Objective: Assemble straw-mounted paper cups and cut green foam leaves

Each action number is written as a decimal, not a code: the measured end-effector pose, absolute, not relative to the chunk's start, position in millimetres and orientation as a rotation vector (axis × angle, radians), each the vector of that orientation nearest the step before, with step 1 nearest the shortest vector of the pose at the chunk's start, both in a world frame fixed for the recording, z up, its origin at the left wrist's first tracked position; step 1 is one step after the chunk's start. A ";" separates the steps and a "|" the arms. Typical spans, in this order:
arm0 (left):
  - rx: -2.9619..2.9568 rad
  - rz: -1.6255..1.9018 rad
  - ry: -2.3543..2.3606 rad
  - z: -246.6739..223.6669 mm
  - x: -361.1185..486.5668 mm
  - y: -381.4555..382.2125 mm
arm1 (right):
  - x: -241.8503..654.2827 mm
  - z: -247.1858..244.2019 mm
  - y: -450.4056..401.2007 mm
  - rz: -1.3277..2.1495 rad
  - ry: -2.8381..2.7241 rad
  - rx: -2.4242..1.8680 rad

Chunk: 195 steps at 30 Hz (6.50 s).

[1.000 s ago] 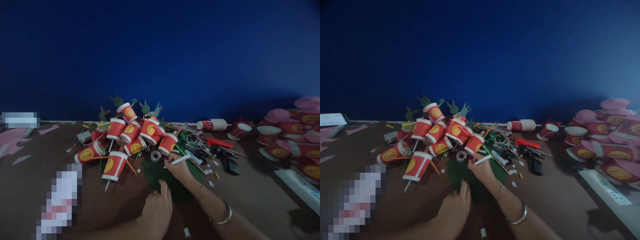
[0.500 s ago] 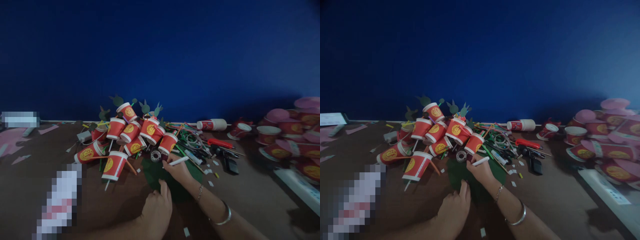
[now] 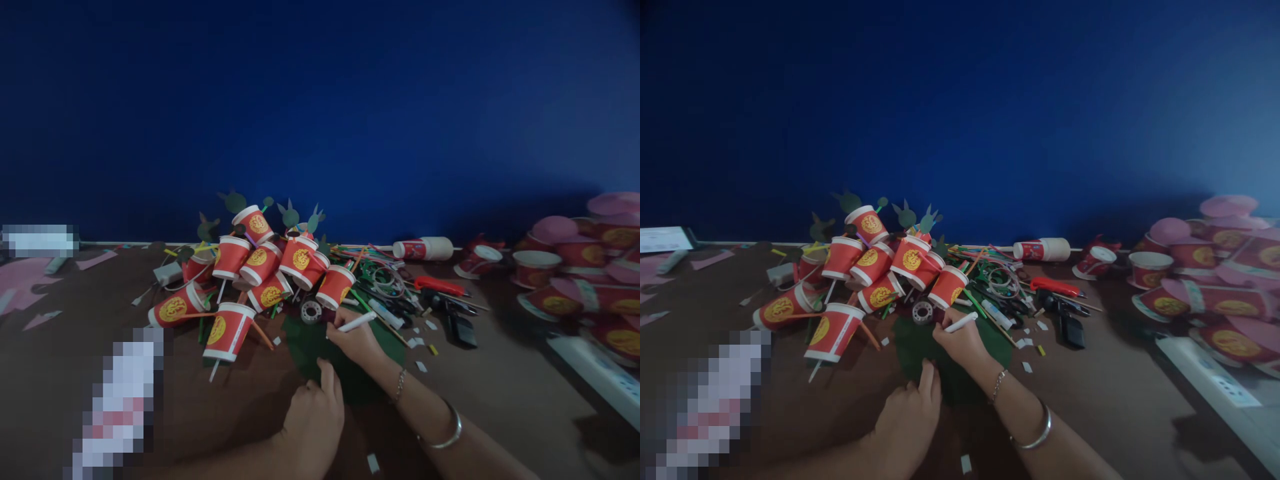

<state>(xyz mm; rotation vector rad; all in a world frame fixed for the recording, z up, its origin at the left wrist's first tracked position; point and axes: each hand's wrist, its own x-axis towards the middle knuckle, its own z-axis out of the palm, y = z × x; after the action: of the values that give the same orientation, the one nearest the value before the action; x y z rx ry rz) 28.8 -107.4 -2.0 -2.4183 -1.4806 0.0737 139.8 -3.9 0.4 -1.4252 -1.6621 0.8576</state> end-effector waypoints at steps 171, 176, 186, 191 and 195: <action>-2.436 0.075 -1.470 -2.0 28.4 -106.9 | 134.4 3.3 -4.2 0.917 -1.770 -1.349; -2.436 0.073 -1.478 -2.0 28.7 -107.2 | 134.2 2.9 -2.4 0.926 -1.740 -1.359; -2.455 0.096 -1.485 -0.6 28.8 -106.1 | 135.5 0.6 -3.1 0.847 -1.769 -1.343; -2.450 0.110 -1.493 0.1 29.2 -106.7 | 135.3 -0.9 -3.3 0.852 -1.787 -1.348; -2.443 0.103 -1.492 -1.3 29.0 -107.3 | 135.1 -1.3 -2.9 0.881 -1.784 -1.345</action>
<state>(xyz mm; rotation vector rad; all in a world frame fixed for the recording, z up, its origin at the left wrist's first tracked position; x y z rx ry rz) 29.0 -107.3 -1.3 -2.4426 -1.4921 0.1030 135.1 -2.9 -1.3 -1.3453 -1.7845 0.8812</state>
